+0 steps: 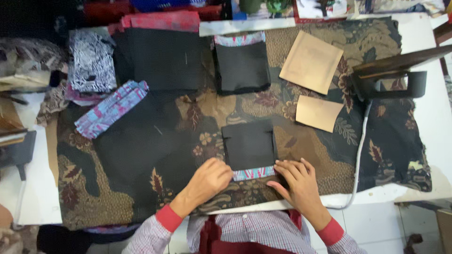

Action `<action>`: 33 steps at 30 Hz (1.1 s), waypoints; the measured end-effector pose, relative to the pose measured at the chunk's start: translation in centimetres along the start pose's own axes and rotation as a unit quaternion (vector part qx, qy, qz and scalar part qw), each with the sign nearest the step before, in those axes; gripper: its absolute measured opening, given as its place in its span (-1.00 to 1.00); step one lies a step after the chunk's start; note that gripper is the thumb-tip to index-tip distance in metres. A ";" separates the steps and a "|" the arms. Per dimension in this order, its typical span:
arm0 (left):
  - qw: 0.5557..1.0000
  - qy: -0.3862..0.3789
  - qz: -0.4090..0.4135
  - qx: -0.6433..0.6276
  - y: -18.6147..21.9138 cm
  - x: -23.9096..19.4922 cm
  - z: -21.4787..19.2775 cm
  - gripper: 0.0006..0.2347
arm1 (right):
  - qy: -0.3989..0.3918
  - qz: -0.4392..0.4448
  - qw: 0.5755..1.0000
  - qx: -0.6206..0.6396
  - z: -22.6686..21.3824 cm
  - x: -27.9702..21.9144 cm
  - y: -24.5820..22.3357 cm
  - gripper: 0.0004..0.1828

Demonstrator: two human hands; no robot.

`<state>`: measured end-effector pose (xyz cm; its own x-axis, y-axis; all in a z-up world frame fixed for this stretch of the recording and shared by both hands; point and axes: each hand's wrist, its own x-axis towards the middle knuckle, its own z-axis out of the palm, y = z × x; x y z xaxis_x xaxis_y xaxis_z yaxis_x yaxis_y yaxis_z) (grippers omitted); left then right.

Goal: The person irons small black fabric pieces on a patterned table using a handheld iron and a brown paper template. They repeatedly place the template, press the fabric, remove the template, and stack the finished pieces.

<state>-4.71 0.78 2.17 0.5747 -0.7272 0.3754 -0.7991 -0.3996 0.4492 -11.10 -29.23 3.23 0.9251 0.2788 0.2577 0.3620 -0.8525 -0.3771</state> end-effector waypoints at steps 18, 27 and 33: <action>0.900 0.151 -0.263 -0.315 2.2 5.2 -7.3 -0.83 | -0.046 0.172 0.877 0.446 -7.0 8.4 2.7 -0.79; 0.869 0.045 -0.382 -0.310 -6.9 6.0 -1.5 -0.89 | -0.018 0.159 0.939 0.305 0.5 14.7 5.0 -0.64; 0.894 0.099 -0.346 -0.268 -8.9 4.7 0.3 -0.87 | 0.324 0.209 0.893 0.231 -1.4 6.2 12.5 -0.51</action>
<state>4.99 0.73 -0.34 0.9608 -0.2753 -0.0312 -0.0709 -0.3531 0.9329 -1.00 -38.76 1.38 0.7836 -0.4642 0.4129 0.1473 -0.5068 -0.8494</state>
